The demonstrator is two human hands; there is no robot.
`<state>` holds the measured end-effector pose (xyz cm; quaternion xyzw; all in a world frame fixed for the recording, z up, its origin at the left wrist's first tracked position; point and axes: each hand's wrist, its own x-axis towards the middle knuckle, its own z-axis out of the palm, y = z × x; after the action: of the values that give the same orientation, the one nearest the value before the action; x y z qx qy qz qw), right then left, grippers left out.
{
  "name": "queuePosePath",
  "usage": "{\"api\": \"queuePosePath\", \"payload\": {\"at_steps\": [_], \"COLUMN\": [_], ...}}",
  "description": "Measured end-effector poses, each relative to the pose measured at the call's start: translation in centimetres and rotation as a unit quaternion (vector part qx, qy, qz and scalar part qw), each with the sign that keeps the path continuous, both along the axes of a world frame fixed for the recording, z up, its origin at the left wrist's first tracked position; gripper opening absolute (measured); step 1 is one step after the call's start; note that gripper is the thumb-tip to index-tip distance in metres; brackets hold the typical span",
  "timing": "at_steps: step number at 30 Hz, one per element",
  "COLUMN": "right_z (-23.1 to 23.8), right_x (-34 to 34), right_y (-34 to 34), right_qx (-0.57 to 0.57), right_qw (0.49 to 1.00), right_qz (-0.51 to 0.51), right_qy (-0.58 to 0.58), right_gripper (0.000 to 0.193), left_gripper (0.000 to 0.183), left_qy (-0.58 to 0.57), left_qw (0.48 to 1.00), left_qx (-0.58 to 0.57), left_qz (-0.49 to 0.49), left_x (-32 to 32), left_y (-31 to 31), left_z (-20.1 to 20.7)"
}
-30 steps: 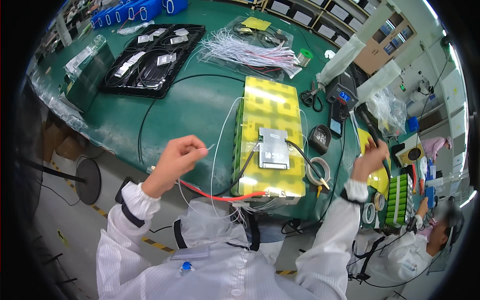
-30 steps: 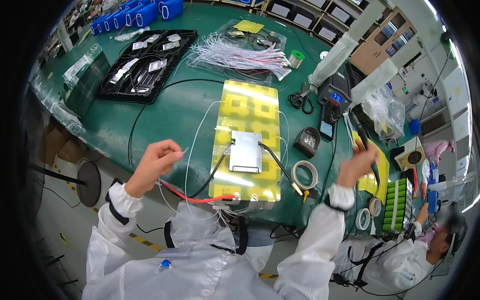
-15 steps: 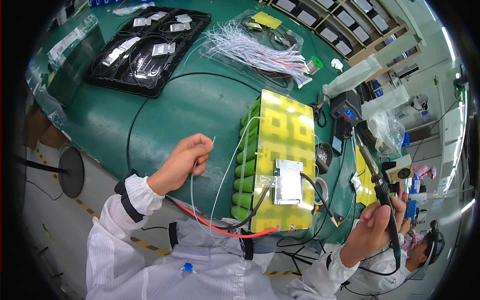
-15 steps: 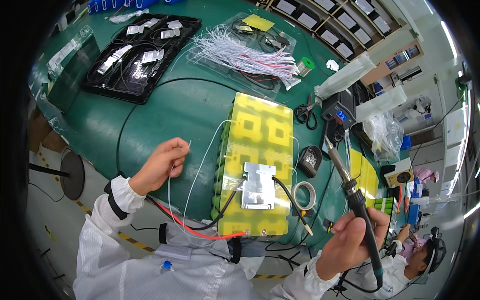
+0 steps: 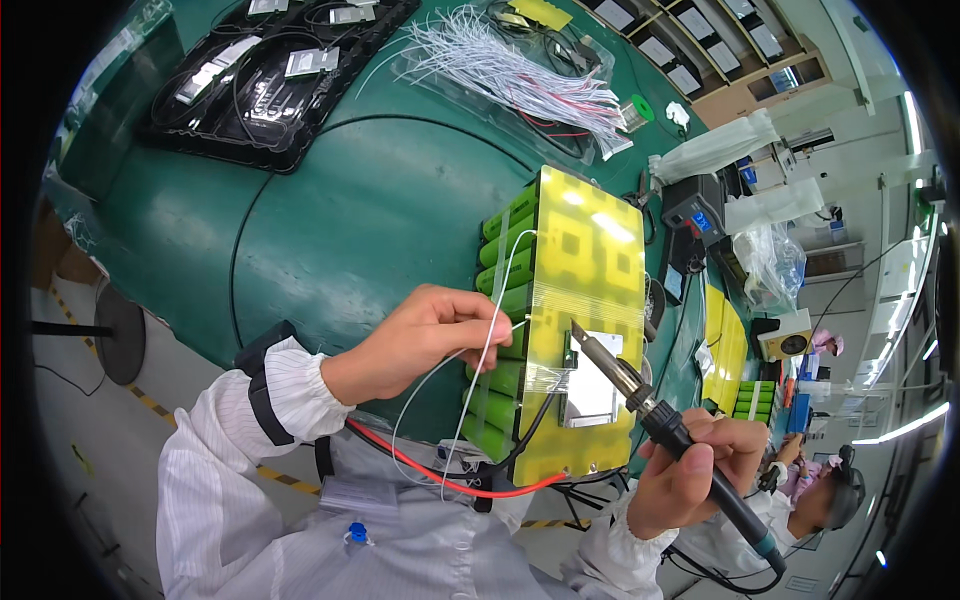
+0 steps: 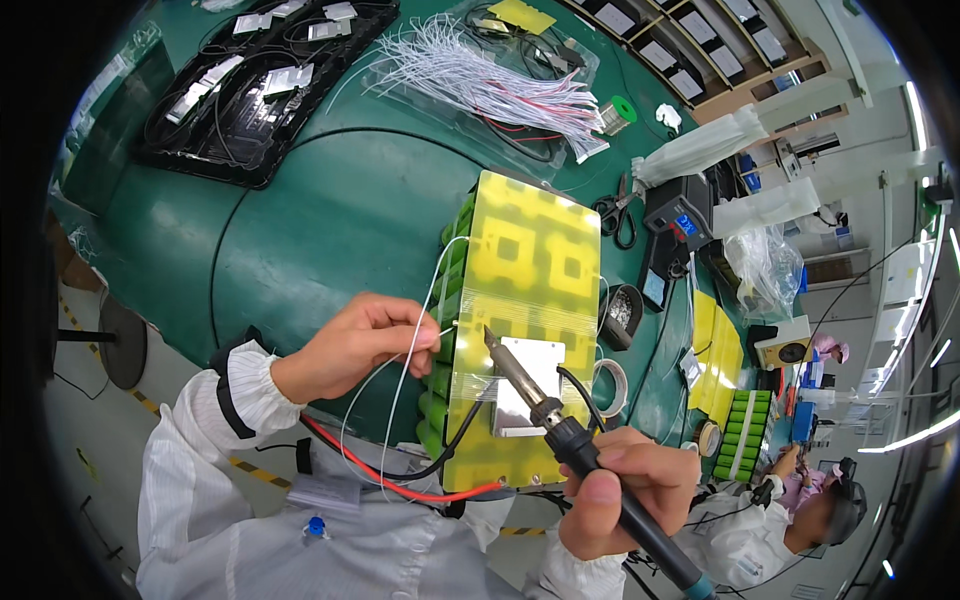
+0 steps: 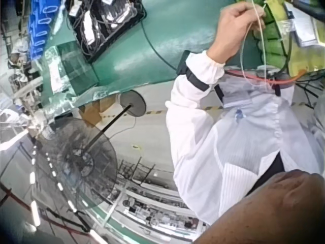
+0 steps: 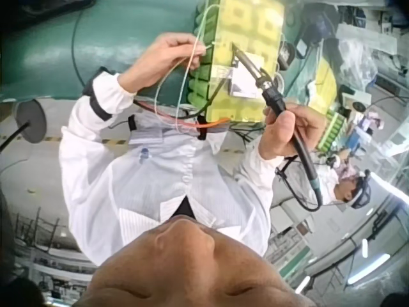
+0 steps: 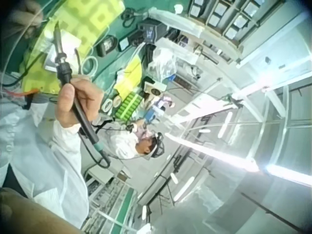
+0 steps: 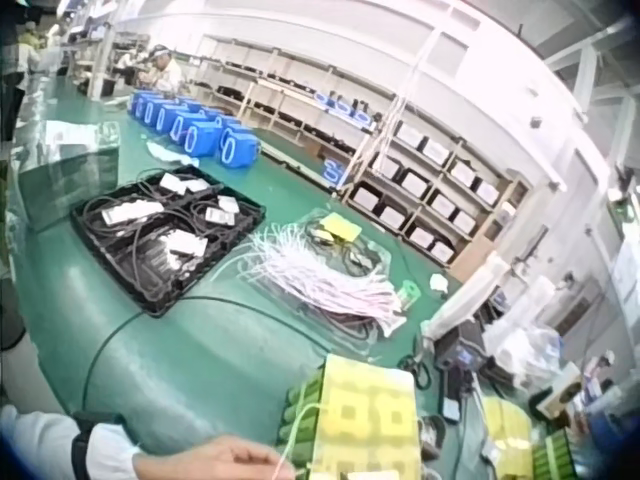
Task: Soldering wires and connectors onto a lithium-ion battery pack assembly.
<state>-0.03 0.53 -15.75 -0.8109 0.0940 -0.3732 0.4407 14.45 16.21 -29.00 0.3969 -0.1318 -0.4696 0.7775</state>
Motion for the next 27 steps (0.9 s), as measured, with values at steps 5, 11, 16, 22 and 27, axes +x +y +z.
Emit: {"api": "queuePosePath", "payload": {"at_steps": [5,11,16,22,27], "right_z": [-1.4,-2.1,-2.5,-2.5,-2.5], "right_x": [0.5,1.3,1.9,2.0,2.1], "right_y": [0.0,-0.1,0.1,0.4,0.5], "right_qx": [-0.052,-0.147,-0.185,-0.230,-0.263], "right_qw": [0.998,0.985,0.978,0.969,0.959], "right_qz": [0.044,0.090,0.092,0.088,0.104], "right_qy": [-0.018,-0.008,-0.020,-0.012,0.012], "right_gripper": [0.034,0.029,0.028,0.032,0.035], "left_gripper": [0.015,0.016,0.015,0.014,0.014], "left_qy": [-0.044,-0.040,0.018,0.029,0.034], "left_qw": [0.996,0.992,0.995,0.996,0.995], "left_qx": [-0.026,-0.045,-0.056,-0.047,-0.049], "left_qz": [0.074,0.114,0.079,0.073,0.077], "left_x": [-1.0,-1.4,-0.9,-0.7,-0.9], "left_y": [-0.7,-0.9,-0.8,-0.8,-0.8], "left_z": [0.0,-0.2,-0.1,0.1,-0.1]}}
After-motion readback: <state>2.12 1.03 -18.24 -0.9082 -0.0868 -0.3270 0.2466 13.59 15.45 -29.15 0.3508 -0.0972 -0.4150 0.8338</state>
